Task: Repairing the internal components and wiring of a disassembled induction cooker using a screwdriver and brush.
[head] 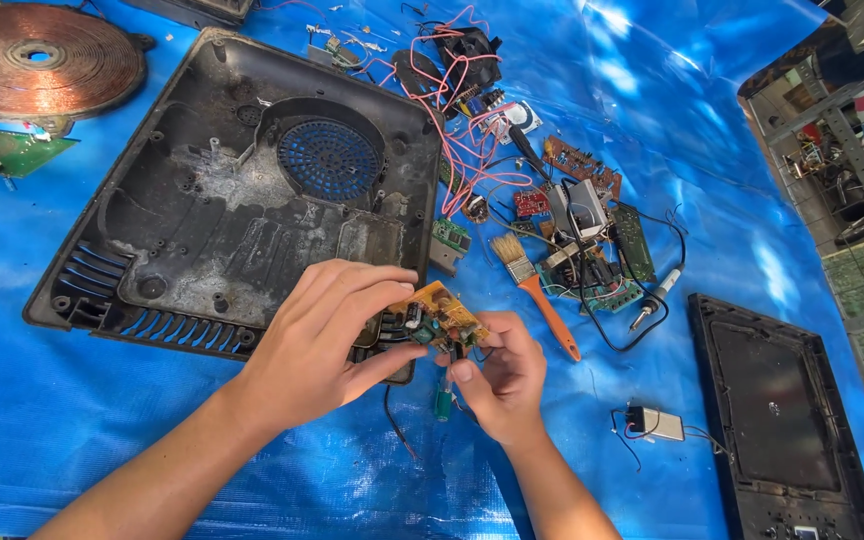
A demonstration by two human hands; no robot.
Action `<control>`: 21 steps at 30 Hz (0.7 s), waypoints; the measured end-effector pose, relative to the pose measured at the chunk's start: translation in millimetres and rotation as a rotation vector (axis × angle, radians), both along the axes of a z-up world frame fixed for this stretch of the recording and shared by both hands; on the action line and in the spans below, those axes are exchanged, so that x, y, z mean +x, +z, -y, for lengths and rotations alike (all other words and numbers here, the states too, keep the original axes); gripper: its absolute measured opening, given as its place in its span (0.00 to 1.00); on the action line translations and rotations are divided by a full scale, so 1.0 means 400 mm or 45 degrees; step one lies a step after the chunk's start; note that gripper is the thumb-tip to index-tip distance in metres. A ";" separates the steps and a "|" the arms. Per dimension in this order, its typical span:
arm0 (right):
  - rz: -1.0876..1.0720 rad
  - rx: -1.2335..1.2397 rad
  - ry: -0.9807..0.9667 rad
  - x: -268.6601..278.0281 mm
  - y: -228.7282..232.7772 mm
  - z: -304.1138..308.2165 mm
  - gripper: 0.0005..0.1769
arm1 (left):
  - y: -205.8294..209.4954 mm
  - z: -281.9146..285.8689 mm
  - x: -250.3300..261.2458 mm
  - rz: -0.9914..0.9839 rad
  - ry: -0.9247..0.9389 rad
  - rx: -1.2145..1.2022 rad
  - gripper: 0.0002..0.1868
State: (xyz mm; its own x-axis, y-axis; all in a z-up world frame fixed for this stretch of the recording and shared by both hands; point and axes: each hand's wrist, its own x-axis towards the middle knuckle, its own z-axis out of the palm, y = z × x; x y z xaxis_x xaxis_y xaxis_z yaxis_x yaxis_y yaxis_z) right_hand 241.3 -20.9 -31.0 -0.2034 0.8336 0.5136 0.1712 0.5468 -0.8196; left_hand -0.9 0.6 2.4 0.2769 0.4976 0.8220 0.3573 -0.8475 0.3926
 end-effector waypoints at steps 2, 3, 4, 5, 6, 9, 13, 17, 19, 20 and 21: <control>0.003 0.008 0.015 -0.002 0.006 -0.002 0.22 | -0.012 -0.001 -0.001 -0.012 -0.001 0.032 0.26; 0.005 0.014 0.027 -0.002 0.008 -0.002 0.21 | -0.019 -0.002 -0.001 -0.026 -0.004 0.060 0.27; 0.005 0.014 0.027 -0.002 0.008 -0.004 0.21 | -0.015 -0.001 -0.003 -0.026 -0.004 0.060 0.27; 0.004 0.018 0.045 -0.002 0.009 -0.006 0.20 | -0.011 -0.001 -0.005 -0.055 -0.005 0.081 0.26; 0.006 0.022 0.056 0.001 0.010 -0.006 0.20 | -0.007 -0.001 -0.004 -0.082 -0.013 0.101 0.24; 0.006 -0.018 -0.025 0.000 0.011 -0.001 0.19 | -0.003 -0.001 -0.004 -0.079 -0.013 0.101 0.22; 0.016 0.012 -0.043 -0.004 0.018 -0.001 0.17 | 0.008 0.005 -0.006 -0.050 -0.055 0.084 0.18; 0.111 0.100 -0.056 -0.001 0.032 -0.009 0.18 | -0.004 -0.001 0.002 -0.096 0.016 0.126 0.18; 0.138 0.141 -0.050 0.004 0.024 -0.012 0.17 | -0.011 0.001 0.003 -0.088 0.022 0.111 0.17; 0.145 0.153 -0.056 0.009 0.016 -0.013 0.17 | -0.014 0.000 0.004 -0.098 0.027 0.097 0.18; 0.152 0.165 -0.061 0.014 0.009 -0.014 0.18 | -0.016 0.000 0.005 -0.108 0.032 0.082 0.19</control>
State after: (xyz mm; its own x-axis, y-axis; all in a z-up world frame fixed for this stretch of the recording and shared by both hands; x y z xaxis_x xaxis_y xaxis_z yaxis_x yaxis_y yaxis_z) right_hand 246.7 -15.3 -27.4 -0.2306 0.7724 0.5918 0.2915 0.6351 -0.7153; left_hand 1.0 0.7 -4.1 0.3347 0.4524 0.8267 0.4087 -0.8601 0.3052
